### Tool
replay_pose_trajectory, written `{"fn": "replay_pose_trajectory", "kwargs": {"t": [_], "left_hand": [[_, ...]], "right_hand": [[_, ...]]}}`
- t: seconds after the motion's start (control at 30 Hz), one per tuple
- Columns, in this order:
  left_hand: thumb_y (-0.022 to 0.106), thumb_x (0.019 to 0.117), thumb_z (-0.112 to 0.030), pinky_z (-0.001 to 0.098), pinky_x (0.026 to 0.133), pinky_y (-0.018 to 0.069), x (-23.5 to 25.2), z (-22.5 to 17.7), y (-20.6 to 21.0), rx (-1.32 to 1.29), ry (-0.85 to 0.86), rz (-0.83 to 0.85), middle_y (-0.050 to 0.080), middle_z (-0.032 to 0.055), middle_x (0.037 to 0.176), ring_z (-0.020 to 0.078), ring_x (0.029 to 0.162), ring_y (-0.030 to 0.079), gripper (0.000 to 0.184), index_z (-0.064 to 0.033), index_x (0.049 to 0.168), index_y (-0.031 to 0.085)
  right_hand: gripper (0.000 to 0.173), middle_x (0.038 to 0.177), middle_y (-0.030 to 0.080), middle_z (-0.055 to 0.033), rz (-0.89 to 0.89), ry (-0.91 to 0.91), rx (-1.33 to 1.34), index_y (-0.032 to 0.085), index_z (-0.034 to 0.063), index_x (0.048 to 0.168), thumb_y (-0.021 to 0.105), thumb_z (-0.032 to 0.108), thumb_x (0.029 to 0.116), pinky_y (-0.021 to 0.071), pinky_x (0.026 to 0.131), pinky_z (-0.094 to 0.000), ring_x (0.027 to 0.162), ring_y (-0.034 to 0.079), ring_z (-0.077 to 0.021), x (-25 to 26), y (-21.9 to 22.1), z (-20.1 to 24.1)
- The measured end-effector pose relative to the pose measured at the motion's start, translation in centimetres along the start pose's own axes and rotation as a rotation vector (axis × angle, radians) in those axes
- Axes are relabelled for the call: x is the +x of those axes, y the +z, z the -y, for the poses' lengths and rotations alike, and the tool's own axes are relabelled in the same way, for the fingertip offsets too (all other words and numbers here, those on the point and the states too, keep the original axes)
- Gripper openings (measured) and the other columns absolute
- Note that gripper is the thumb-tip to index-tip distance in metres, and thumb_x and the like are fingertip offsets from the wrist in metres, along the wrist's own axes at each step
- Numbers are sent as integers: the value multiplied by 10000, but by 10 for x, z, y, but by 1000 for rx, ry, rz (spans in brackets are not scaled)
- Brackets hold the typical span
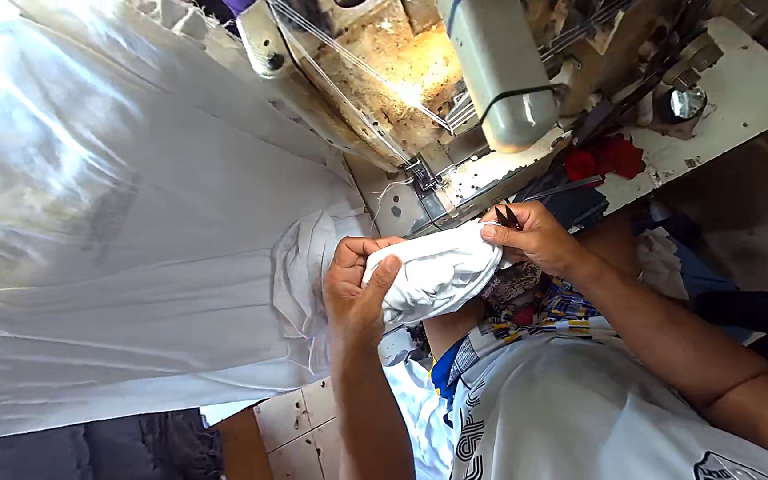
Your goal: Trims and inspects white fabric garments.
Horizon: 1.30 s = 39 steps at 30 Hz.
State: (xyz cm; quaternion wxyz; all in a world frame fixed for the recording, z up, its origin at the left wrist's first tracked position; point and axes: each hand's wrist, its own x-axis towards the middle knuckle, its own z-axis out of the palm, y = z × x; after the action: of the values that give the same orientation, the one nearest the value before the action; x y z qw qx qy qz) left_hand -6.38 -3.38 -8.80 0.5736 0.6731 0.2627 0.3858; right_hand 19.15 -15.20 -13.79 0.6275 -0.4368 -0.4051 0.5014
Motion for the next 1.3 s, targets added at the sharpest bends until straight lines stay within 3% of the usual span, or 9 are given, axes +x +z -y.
{"fn": "replay_pose_trajectory", "kwargs": {"t": [0.13,0.67,0.7,0.77,0.83,1.0,1.07,1.17,1.3], "left_hand": [[644,992,-111,235,654,583,-2,9,19,62,7,-175,661,-32,806,67,703,662,149,-153,1091,541],[681,985,-108,248,563,584,1,29,29,236,-95,-296,682,3,763,95,621,674,173,-106,1105,558],[678,991,-122,252,559,578,1,28,29,239,-106,-274,677,4,755,95,616,668,170,-112,1112,560],[663,1000,-134,251,566,576,1,26,30,225,-119,-226,678,4,754,94,624,666,154,-119,1120,567],[658,1004,-137,243,579,571,1,25,30,213,-122,-185,677,3,766,91,636,661,151,-125,1122,566],[652,996,-135,231,590,563,1,24,29,187,-108,-110,668,-9,767,81,640,649,149,-137,1118,566],[654,994,-117,232,587,560,1,23,31,186,-109,-120,666,-2,759,84,639,649,149,-128,1114,566],[681,980,-94,234,566,566,1,23,34,199,-117,-168,690,17,765,94,630,664,156,-110,1103,585],[701,967,-94,223,547,554,1,26,37,237,-83,-207,692,6,767,82,613,653,173,-107,1096,586]], "right_hand": [[159,649,579,-40,-1,35,24,683,14,940,620,132,1026,348,408,-189,458,431,-46,1,0,1],[297,615,548,-34,-97,-56,-154,604,29,762,619,162,1027,406,469,-253,508,498,-95,7,-4,-18],[277,640,573,-29,-91,-93,-249,642,32,787,633,179,1021,431,506,-265,544,525,-94,9,-6,-19],[204,835,720,5,-45,-147,-472,776,87,993,664,257,1005,552,674,-261,731,651,-52,11,-10,-15],[255,1033,757,17,15,-188,-624,781,117,1131,685,309,993,589,858,-258,942,693,-31,12,-9,-8],[370,1193,743,11,134,-131,-665,715,108,1291,725,281,964,573,970,-274,1083,685,-29,19,5,11],[367,1150,750,-9,201,-104,-571,716,83,1268,770,221,932,588,938,-273,1038,699,-43,25,10,9],[108,822,693,-12,202,-68,-464,724,75,975,763,162,925,550,673,-282,727,640,-77,32,12,-4],[217,673,575,-28,155,-28,-376,647,43,831,641,164,1010,454,560,-276,603,549,-97,33,5,-14]]}}
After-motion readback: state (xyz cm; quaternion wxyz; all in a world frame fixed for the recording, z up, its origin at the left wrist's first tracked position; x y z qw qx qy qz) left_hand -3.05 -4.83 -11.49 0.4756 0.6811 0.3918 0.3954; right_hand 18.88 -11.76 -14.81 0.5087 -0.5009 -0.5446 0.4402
